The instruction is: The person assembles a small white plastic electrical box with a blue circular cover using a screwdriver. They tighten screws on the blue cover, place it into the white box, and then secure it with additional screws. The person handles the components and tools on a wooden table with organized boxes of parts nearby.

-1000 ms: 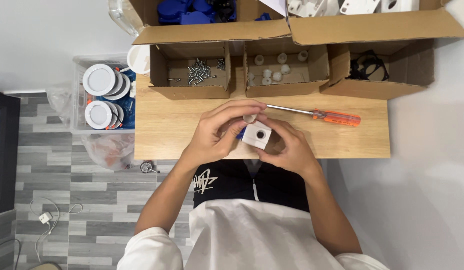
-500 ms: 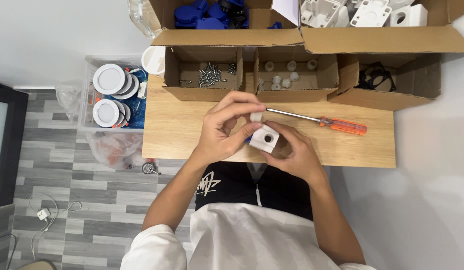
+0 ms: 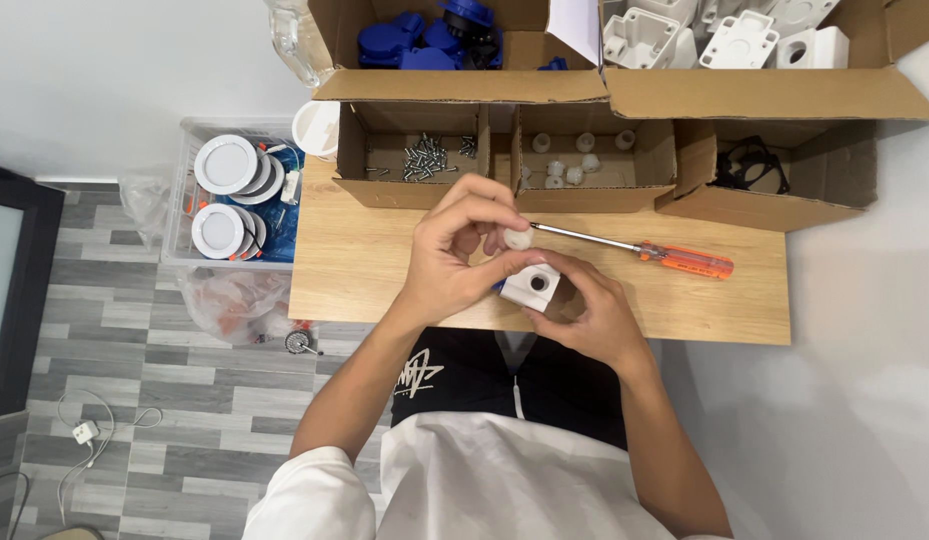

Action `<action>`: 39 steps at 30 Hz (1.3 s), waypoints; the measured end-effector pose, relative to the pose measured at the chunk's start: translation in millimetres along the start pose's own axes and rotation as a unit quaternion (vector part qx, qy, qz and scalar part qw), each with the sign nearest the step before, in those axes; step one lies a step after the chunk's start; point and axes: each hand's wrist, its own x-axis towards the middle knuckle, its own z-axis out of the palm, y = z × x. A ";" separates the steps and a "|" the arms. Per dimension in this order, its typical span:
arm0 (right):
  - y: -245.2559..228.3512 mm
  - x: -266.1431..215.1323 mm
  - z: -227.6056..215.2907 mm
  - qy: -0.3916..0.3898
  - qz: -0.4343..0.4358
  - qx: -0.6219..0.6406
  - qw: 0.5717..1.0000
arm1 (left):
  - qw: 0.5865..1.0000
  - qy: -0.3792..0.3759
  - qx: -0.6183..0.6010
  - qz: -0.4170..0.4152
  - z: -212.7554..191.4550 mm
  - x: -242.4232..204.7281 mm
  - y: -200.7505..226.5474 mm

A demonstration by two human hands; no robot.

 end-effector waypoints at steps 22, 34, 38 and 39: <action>-1.6 -0.2 -0.4 -0.003 0.029 0.000 1.000 | 1.000 0.000 -0.021 -0.012 2.9 20.9 -20.0; -7.5 3.1 -0.8 -0.006 0.027 -0.008 1.000 | 0.977 -0.008 0.204 0.066 7.0 54.8 -15.0; -8.6 2.5 -1.7 -0.009 0.032 0.001 0.999 | 0.961 0.003 0.261 0.095 9.3 61.4 -21.9; -9.0 2.6 -1.9 -0.010 0.032 0.005 0.999 | 0.955 0.003 0.277 0.105 9.2 62.6 -23.5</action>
